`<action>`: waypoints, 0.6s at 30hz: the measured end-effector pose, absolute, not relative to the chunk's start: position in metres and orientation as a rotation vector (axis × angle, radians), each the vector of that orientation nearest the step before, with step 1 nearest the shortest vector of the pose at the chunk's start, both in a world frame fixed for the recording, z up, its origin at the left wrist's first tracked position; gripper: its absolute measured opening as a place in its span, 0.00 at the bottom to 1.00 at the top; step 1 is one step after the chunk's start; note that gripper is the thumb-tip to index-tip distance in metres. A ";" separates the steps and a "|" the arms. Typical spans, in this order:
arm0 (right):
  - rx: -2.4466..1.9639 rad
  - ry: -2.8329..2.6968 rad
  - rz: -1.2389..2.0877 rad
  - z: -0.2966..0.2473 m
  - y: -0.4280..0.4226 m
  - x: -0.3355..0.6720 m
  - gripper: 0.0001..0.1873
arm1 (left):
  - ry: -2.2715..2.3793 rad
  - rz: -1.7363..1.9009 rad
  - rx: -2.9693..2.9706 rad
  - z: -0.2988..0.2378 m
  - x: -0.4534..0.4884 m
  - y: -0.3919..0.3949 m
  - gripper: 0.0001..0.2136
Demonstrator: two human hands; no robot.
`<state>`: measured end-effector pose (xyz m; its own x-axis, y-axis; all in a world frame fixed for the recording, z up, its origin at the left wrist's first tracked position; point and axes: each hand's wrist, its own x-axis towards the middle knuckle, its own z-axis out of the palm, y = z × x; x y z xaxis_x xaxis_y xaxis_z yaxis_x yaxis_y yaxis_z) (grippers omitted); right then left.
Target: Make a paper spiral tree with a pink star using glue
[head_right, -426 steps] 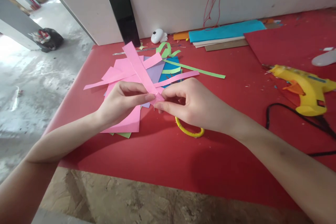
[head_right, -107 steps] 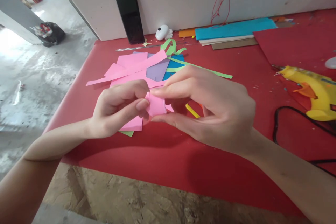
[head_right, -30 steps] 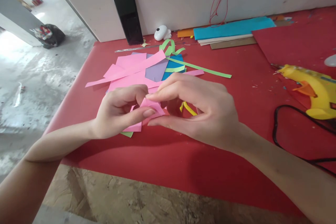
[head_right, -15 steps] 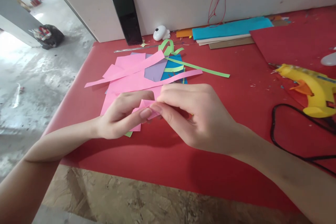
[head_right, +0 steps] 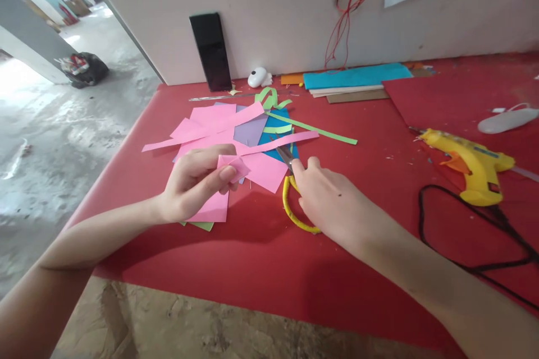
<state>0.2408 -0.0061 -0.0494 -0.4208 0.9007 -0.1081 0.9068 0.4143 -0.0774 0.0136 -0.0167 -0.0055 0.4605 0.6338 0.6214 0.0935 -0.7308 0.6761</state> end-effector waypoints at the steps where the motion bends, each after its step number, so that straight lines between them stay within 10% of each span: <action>1: 1.700 2.581 -0.189 -0.053 -0.006 0.240 0.13 | 0.604 1.248 2.136 -0.004 0.013 -0.017 0.16; 14: 2.132 2.354 -0.701 -0.016 0.000 0.230 0.18 | 0.744 1.202 1.898 0.017 0.004 -0.017 0.21; 18: 2.062 2.508 -1.439 -0.008 -0.002 0.247 0.18 | 0.806 1.203 1.827 0.017 0.002 -0.015 0.20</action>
